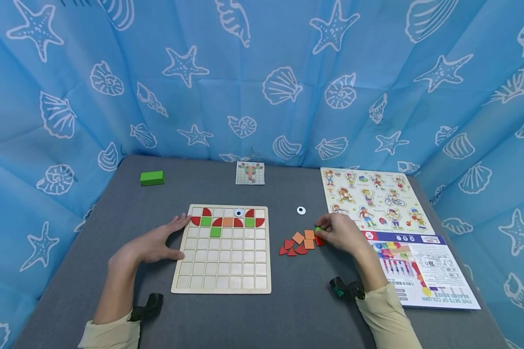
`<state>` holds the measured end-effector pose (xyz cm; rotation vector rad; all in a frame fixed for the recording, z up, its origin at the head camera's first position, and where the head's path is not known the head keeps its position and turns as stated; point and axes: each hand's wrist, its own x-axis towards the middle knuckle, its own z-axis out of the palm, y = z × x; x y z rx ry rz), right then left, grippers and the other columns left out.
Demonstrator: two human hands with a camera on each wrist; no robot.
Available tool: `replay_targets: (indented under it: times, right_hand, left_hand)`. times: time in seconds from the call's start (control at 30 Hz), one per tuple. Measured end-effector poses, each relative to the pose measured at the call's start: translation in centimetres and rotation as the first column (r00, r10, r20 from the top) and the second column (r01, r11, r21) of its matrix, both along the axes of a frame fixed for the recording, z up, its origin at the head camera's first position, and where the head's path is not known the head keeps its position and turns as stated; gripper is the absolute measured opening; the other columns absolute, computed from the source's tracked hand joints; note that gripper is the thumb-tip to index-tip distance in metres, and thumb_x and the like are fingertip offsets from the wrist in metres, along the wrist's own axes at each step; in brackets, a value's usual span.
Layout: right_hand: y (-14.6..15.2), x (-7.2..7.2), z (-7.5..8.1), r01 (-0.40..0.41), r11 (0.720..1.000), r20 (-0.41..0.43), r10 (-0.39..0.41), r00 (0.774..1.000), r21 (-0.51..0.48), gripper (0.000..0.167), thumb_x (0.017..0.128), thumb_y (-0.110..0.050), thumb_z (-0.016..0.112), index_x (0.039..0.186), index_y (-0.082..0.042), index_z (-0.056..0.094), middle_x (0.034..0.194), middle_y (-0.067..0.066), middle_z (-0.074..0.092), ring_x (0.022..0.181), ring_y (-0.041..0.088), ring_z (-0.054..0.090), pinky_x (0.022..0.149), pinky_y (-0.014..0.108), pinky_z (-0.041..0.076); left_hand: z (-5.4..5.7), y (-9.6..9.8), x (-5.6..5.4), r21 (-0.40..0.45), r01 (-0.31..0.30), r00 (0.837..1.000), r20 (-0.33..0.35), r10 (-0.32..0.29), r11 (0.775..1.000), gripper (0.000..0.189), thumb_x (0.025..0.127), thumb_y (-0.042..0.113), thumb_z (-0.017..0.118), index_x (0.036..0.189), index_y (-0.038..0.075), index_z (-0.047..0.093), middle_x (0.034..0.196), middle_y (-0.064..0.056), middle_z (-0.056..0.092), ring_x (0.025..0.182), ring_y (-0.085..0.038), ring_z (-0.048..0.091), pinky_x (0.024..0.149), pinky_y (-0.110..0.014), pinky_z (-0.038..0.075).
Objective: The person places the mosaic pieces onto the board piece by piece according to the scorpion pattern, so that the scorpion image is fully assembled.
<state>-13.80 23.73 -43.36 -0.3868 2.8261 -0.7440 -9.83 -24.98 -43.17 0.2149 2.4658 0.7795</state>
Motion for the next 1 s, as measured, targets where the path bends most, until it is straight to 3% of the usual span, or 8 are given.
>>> replay_targets:
  times: [0.2,0.47,0.73,0.97,1.0]
  right_hand:
    - [-0.1,0.1,0.0,0.011,1.0,0.017,-0.011,1.0,-0.014,0.011,0.097,-0.013,0.08,0.102,-0.003,0.076,0.093,0.009,0.076,0.08,0.013,0.065,0.072,0.029,0.05]
    - [0.0,0.1,0.0,0.036,0.988,-0.02,-0.039,0.999,-0.151,0.014,0.098,-0.008,0.078,0.11,-0.002,0.075,0.097,0.013,0.076,0.074,0.014,0.068,0.065,0.024,0.051]
    - [-2.0,0.5,0.6,0.001,0.919,0.051,0.021,0.998,-0.394,0.021,0.101,0.001,0.07,0.122,0.004,0.071,0.111,0.024,0.074,0.093,0.03,0.083,0.066,0.024,0.06]
    - [-4.8,0.8,0.7,0.001,0.886,0.11,0.057,0.992,-0.463,0.03,0.098,-0.001,0.075,0.127,0.004,0.07,0.121,0.027,0.072,0.098,0.032,0.083,0.075,0.02,0.061]
    - [-5.2,0.9,0.8,0.007,0.881,0.126,0.06,0.99,-0.474,0.03,0.098,-0.001,0.075,0.128,0.004,0.07,0.12,0.026,0.071,0.094,0.032,0.083,0.071,0.02,0.06]
  left_hand:
    - [-0.1,0.0,0.0,-0.003,0.004,1.0,0.0,-0.004,1.0,0.108,0.091,0.024,0.088,0.174,0.011,0.02,0.181,-0.029,0.01,0.166,-0.057,0.012,0.127,-0.079,0.021]
    - [0.0,-0.1,0.0,-0.004,0.005,1.0,-0.001,-0.005,1.0,0.108,0.091,0.025,0.088,0.174,0.011,0.02,0.181,-0.028,0.01,0.166,-0.058,0.012,0.127,-0.079,0.021]
    - [0.0,-0.1,0.0,-0.007,0.003,1.0,-0.006,-0.003,1.0,0.108,0.091,0.025,0.088,0.174,0.011,0.021,0.181,-0.028,0.01,0.166,-0.058,0.013,0.126,-0.079,0.022]
    - [-0.1,-0.1,0.1,0.004,-0.003,1.0,-0.007,0.003,1.0,0.108,0.091,0.023,0.089,0.174,0.012,0.021,0.181,-0.028,0.01,0.166,-0.056,0.012,0.127,-0.079,0.021]
    - [-0.1,-0.1,0.1,0.005,-0.003,1.0,-0.006,0.003,1.0,0.108,0.091,0.023,0.089,0.174,0.012,0.021,0.181,-0.028,0.01,0.166,-0.056,0.012,0.127,-0.079,0.021]
